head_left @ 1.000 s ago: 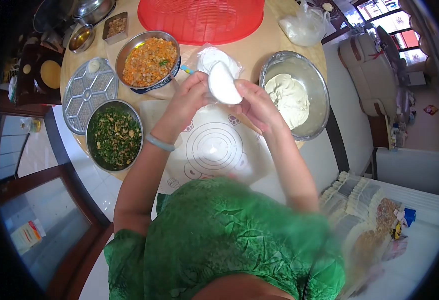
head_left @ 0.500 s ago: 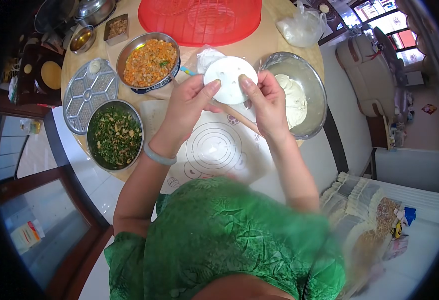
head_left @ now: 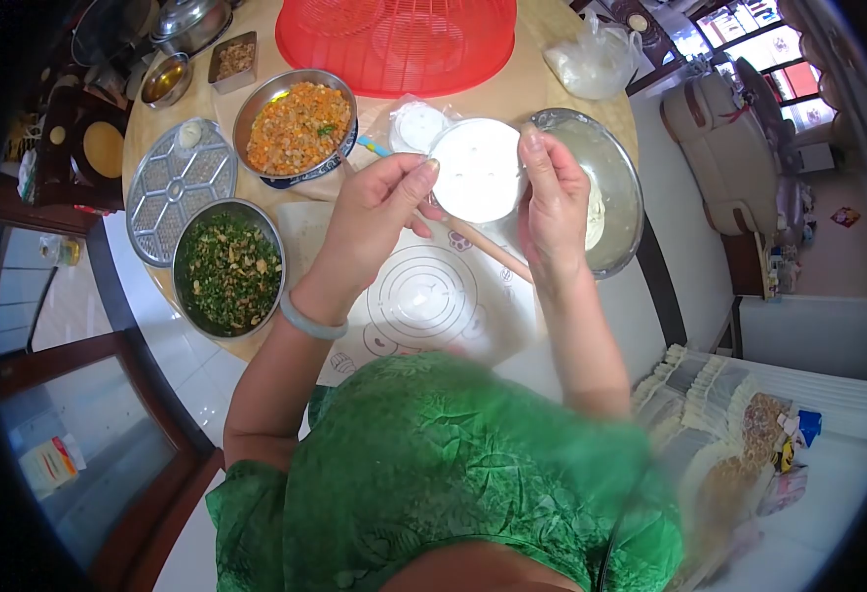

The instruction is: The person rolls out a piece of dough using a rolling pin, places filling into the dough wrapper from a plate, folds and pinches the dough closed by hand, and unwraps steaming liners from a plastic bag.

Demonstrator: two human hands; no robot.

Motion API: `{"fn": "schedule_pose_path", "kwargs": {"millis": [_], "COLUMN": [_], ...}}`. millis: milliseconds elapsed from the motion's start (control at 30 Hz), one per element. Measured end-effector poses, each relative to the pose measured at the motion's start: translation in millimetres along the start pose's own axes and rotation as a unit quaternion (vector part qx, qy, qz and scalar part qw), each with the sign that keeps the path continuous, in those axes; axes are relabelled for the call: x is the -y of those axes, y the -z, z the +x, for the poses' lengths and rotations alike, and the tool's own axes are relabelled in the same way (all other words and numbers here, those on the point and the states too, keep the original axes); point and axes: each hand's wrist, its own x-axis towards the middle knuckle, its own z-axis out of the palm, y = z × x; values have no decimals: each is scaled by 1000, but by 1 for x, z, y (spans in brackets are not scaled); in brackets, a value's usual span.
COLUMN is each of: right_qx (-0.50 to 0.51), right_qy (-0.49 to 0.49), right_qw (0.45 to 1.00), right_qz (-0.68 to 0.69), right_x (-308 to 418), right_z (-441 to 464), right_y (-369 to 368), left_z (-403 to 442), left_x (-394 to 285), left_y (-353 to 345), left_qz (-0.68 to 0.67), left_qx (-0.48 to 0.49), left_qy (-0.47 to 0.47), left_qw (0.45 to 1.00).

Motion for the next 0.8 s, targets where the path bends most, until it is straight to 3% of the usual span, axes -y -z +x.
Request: {"fn": "schedule_pose_path", "kwargs": {"millis": [267, 500, 667, 800], "right_qx": [-27, -22, 12, 112], "right_qy": [49, -81, -168, -183], "right_qw": [997, 995, 984, 976], "right_qz": [-58, 53, 52, 42], "right_x": [-3, -4, 9, -5], "right_z": [2, 8, 4, 7], "right_y": [-1, -3, -15, 7], "left_z": [-2, 2, 4, 7], "left_x": [-4, -4, 2, 7], "left_y": [-1, 0, 13, 14], "left_qz": [140, -6, 7, 0], "left_qx": [-66, -40, -25, -34], "left_qy": [-60, -19, -20, -25], "left_qw": [986, 999, 999, 999]}}
